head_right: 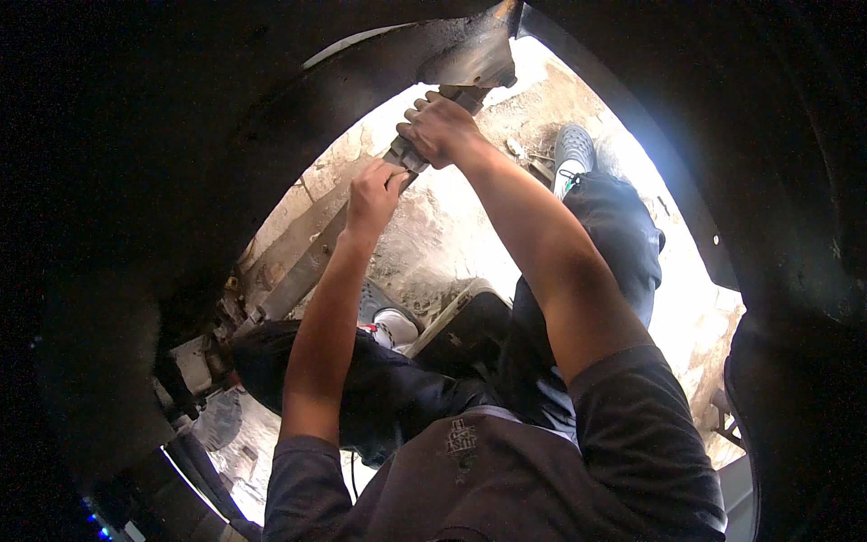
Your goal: The person sits under a vehicle and uses a small tool to scrape and clean a metal bracket or frame component. They repeatedly scrape the surface, remove debris, and adjust their grip to reach different parts of the bracket.
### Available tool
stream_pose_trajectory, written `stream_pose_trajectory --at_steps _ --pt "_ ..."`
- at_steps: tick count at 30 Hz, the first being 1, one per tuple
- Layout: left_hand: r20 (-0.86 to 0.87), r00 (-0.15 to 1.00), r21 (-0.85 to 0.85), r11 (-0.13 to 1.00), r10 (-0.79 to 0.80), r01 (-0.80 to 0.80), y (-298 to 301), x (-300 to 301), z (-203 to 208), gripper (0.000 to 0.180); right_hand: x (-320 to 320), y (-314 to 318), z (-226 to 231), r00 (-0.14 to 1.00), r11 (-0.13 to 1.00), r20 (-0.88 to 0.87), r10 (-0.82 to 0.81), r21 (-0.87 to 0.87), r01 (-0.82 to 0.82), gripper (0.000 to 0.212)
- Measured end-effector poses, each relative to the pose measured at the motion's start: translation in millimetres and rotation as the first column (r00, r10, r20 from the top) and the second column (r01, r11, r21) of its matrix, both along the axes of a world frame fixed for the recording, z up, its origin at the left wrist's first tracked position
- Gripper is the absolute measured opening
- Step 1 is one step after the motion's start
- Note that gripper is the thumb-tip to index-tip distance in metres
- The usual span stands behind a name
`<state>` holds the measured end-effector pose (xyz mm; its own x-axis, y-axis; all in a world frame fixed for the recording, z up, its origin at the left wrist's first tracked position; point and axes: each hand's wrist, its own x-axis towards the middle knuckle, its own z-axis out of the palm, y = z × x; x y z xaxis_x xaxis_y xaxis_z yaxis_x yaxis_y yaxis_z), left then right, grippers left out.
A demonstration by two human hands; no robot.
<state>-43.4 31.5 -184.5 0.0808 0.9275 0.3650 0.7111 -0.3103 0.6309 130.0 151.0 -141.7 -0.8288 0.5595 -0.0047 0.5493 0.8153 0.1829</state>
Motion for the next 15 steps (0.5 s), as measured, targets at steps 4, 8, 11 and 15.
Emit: stream_pose_trajectory --at_steps 4,8,11,15 --pt "-0.021 1.000 0.033 0.999 0.014 -0.013 -26.9 -10.3 -8.4 0.005 -3.6 -1.3 4.9 0.998 0.999 0.050 -0.025 -0.035 0.027 0.029" --pt "-0.024 0.999 0.021 0.999 0.038 -0.038 -48.3 -17.4 -12.2 0.004 0.8 -0.7 1.2 0.998 1.000 0.050 -0.023 -0.020 0.024 0.028" --pt "-0.020 0.998 0.038 0.997 0.066 -0.065 -50.1 -16.5 -12.1 0.003 1.6 -2.8 -0.6 1.000 1.000 0.011 -0.016 0.004 0.016 0.026" --pt "-0.001 0.996 0.012 0.996 0.089 -0.089 -35.8 -4.9 -6.5 0.004 -1.0 -2.2 2.0 0.998 0.999 0.046 -0.031 -0.036 0.032 0.026"
